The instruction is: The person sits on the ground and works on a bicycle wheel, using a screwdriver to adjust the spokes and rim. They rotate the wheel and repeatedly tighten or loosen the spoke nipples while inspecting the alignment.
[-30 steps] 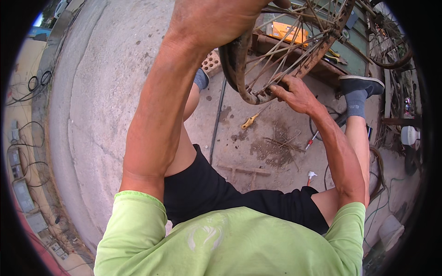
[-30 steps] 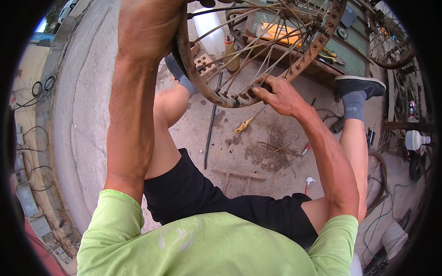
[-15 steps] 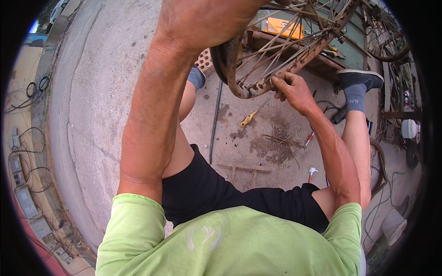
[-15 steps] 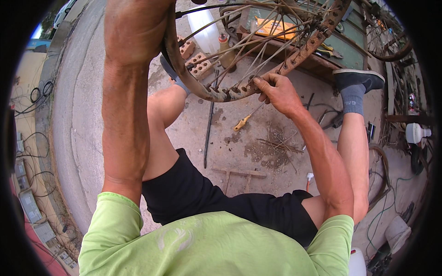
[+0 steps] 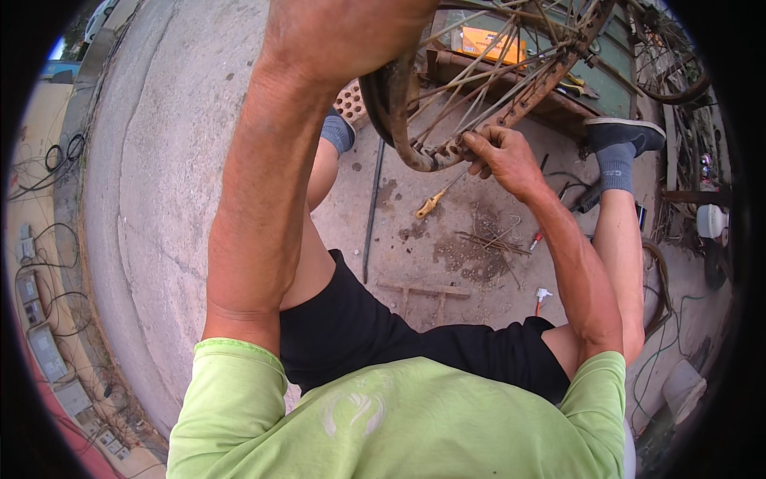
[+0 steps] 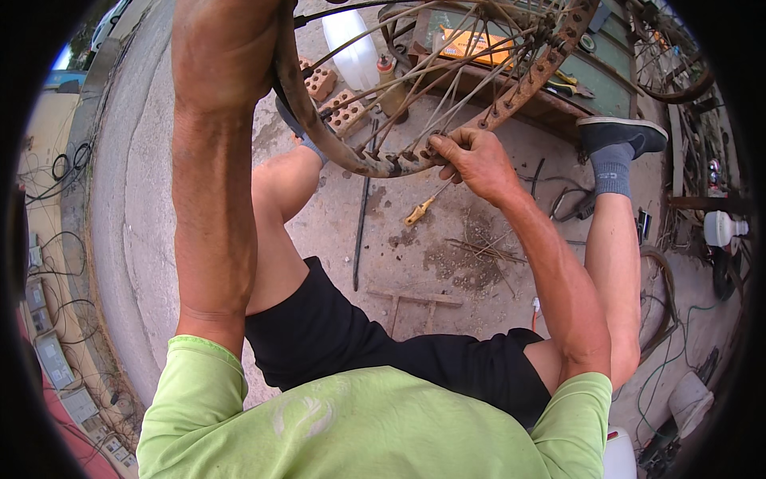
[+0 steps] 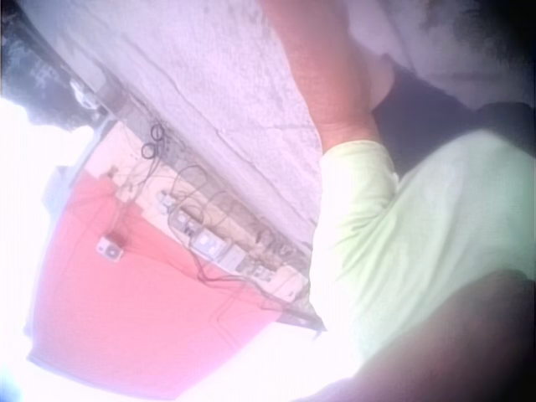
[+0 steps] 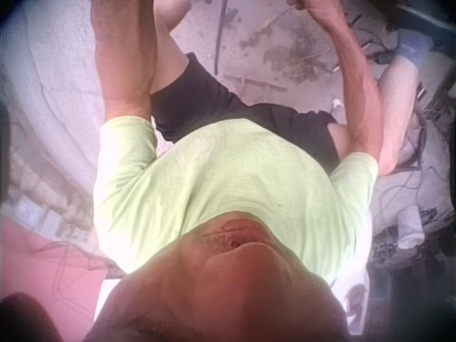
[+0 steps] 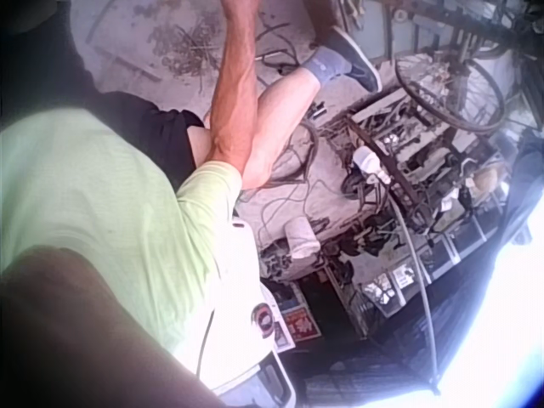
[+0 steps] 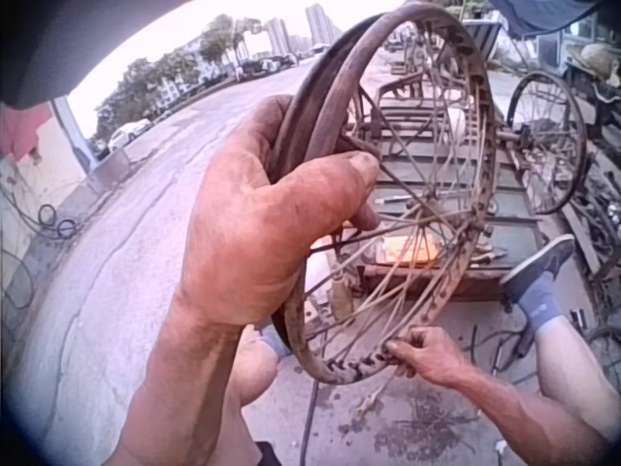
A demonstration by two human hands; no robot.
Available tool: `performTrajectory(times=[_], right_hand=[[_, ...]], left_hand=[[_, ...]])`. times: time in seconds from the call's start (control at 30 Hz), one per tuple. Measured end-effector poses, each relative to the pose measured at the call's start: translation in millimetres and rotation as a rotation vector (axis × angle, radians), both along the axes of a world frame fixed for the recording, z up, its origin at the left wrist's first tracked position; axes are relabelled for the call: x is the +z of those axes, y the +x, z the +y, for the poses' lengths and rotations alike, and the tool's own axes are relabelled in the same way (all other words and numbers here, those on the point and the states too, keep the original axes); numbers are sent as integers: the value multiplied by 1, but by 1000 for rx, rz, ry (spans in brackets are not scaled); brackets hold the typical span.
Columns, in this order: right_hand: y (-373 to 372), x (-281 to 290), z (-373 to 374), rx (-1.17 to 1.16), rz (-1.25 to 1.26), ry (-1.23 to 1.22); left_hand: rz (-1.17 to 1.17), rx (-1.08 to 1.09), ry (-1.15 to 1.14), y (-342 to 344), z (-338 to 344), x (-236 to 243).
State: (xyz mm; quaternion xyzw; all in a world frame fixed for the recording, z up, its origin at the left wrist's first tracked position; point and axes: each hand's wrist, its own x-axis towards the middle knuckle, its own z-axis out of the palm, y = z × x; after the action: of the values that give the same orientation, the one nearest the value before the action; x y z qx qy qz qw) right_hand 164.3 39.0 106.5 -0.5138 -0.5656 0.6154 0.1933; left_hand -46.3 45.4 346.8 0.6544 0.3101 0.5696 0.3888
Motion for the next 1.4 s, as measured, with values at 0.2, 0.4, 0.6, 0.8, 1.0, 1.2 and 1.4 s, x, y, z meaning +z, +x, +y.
performTrajectory(times=[0.2, 0.4, 0.6, 0.8, 1.0, 1.2, 1.4], right_hand=[[11, -10, 15, 159, -13, 125], [16, -13, 28, 289, -19, 169], [11, 1, 39, 359, -17, 84], [7, 5, 36, 422, -84, 318], [10, 1, 20, 336, -105, 592], [9, -9, 21, 349, -97, 593], [13, -16, 18, 294, 107, 384]], left_hand=[[-59, -97, 65, -8, 2, -5], [-86, -114, 21, -4, 3, -3], [-37, -131, 74, -11, 5, -6], [3, -14, 33, 1, 0, 1], [7, 25, 43, 15, -5, 2], [13, 11, 32, -3, 2, 1], [10, 9, 38, -3, 1, 0]])
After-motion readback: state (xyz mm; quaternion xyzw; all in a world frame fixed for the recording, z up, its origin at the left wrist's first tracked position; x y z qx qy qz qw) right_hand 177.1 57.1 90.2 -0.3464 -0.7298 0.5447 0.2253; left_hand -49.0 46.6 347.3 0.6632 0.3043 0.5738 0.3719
